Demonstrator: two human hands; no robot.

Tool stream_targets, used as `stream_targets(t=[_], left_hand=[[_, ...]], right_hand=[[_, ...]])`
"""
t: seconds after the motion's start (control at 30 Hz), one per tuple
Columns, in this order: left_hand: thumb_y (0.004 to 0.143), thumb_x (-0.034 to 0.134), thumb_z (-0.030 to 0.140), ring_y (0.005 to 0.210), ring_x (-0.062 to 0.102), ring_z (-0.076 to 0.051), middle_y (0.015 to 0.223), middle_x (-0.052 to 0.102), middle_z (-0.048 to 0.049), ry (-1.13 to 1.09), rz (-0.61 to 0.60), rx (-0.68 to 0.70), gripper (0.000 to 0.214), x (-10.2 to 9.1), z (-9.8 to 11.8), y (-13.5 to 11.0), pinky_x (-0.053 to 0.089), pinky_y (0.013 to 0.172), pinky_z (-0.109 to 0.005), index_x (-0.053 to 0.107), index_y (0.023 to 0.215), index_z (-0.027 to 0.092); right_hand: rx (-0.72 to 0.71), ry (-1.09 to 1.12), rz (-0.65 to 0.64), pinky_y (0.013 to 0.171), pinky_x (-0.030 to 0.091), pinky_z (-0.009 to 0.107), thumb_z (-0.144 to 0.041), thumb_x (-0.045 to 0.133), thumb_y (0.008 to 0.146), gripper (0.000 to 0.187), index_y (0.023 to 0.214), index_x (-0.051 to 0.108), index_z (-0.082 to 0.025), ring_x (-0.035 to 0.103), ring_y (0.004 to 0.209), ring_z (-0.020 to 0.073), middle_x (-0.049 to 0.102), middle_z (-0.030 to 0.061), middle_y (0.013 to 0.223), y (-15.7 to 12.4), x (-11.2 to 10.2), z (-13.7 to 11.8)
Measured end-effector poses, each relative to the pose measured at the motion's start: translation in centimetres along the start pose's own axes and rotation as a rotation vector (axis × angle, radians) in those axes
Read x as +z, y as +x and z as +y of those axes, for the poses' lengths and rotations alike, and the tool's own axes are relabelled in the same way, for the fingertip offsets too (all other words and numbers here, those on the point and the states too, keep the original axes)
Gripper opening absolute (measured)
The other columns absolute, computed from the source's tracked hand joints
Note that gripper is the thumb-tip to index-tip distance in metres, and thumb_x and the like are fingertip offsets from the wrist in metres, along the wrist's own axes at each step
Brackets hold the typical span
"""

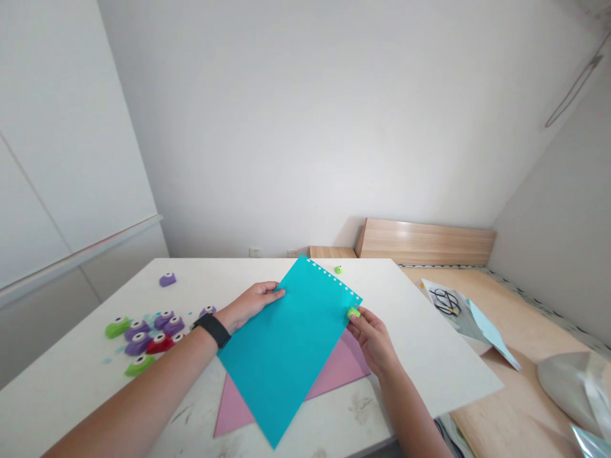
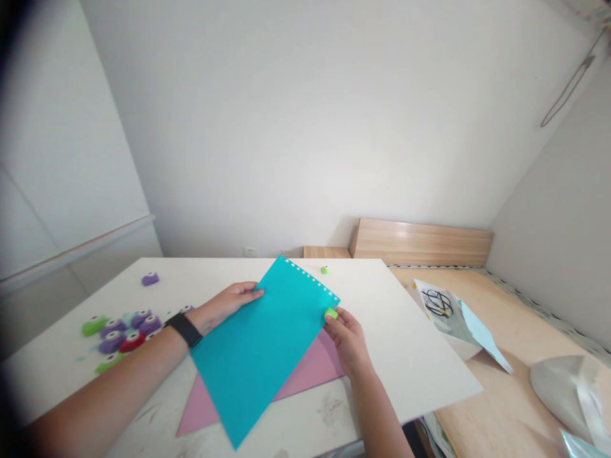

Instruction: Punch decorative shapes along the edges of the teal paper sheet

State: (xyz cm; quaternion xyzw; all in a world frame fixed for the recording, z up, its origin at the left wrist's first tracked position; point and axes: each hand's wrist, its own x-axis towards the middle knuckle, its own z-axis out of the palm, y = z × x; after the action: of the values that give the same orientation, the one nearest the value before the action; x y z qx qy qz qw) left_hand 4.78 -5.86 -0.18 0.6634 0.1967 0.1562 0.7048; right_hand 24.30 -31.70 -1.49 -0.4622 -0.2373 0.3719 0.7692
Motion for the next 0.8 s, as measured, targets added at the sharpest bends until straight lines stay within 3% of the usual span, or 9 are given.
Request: stream_targets(t=[0.17,0.5,0.8], left_hand=[[0.071,0.076,0.056,0.074,0.068,-0.024,0.093,0.075,-0.0092,-0.012,0.018,-0.017,0.050,0.3,0.1,-0.1,0.052,0.067,-0.032,0.070,0.101,0.016],[0.063,0.081,0.055,0.070,0.066,-0.024,0.079,0.074,-0.0067,0.025,0.072,0.003,0.048,0.9,1.3,-0.7,0.050,0.060,-0.031,0.072,0.090,0.016],[0.066,0.078,0.057,0.070,0.065,-0.024,0.078,0.073,-0.0062,0.080,0.068,0.016,0.048,0.6,0.7,-0.4,0.049,0.060,-0.031,0.071,0.089,0.016]], right_hand=[[0.003,-0.018,-0.020,0.088,0.050,0.036,-0.034,0.083,0.072,0.032,0.098,0.072,-0.021,0.065,0.091,0.0195,0.072,0.0060,0.103,-0.1,0.1,-0.1],[-0.004,-0.124,0.014,0.059,0.044,0.026,-0.038,0.078,0.077,0.035,0.105,0.068,-0.020,0.061,0.074,0.0158,0.069,0.0049,0.090,0.3,-1.0,0.7],[0.023,-0.157,0.020,0.048,0.040,0.023,-0.037,0.082,0.071,0.034,0.097,0.067,-0.019,0.059,0.068,0.0153,0.066,0.0031,0.079,0.0,-0.6,0.1]])
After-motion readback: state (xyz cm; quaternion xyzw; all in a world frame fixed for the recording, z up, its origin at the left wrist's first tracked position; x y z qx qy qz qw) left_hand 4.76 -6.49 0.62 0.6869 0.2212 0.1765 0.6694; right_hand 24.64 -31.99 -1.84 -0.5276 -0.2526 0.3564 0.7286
